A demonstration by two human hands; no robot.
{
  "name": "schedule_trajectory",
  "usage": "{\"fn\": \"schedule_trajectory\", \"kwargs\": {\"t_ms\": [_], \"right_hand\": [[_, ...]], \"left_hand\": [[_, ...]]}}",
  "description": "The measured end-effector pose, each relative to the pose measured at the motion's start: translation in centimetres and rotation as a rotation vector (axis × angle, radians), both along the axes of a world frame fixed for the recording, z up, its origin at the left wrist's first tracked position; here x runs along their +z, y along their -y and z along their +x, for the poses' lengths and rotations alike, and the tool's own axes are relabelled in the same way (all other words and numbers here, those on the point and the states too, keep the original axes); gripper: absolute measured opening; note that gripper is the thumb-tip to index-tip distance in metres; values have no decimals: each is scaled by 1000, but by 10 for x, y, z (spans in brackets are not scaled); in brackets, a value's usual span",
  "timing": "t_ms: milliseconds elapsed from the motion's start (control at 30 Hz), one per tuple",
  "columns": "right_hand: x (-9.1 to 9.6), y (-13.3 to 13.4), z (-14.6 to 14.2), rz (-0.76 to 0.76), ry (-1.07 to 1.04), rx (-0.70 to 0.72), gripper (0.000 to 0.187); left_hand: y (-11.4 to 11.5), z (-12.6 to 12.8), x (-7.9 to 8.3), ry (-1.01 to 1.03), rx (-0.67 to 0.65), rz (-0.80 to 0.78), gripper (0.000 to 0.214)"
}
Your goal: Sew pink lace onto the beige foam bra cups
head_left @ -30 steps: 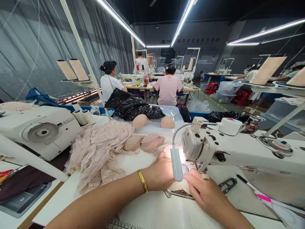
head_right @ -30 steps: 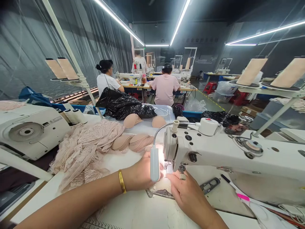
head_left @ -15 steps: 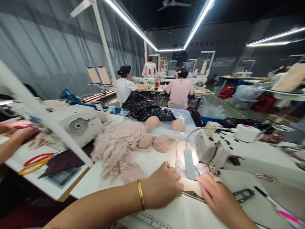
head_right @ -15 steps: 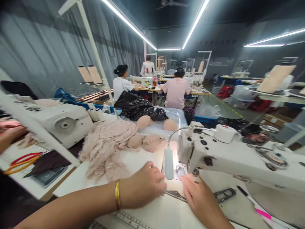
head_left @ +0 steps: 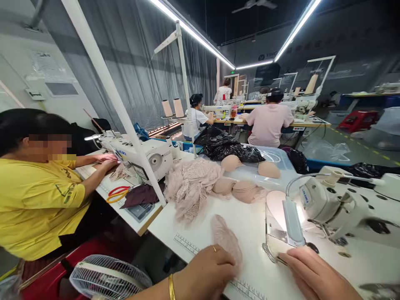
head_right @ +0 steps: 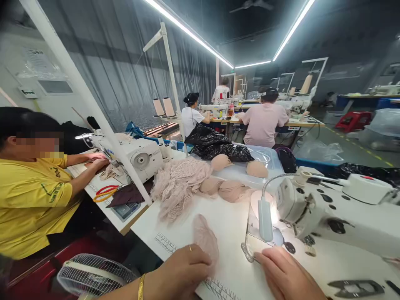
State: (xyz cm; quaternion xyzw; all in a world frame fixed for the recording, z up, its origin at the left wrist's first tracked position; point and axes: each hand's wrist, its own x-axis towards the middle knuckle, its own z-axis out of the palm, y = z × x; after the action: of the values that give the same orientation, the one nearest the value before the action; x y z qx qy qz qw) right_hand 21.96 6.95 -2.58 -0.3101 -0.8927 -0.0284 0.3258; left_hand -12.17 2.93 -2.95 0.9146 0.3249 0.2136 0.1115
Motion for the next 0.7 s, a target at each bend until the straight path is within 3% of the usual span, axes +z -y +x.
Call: {"fn": "schedule_trajectory", "kwargs": {"t_ms": [100,200,300,400,500,600,700], "right_hand": [[22,20,-26,-108,-12,24,28],[27,32,-43,-211,-13,32,39],[18,38,-52,-383,26,-43,51],[10,42,-57,-508,36,-106,63],[13,44,-62,-612,41,-98,59],[23,39,-69,-554,-22,-149,42],[27,28,-81,-400,-110,-139,47]], "left_hand": [[6,16,2,138,-145,-88,13],[7,20,20,349,-138,-193,19],[0,15,33,587,36,-357,21],[-9,11,34,821,250,-617,22],[-13,14,37,1018,432,-899,34],[-12,22,45,1153,519,-1086,44],[-11,28,51,1229,507,-1124,46]]}}
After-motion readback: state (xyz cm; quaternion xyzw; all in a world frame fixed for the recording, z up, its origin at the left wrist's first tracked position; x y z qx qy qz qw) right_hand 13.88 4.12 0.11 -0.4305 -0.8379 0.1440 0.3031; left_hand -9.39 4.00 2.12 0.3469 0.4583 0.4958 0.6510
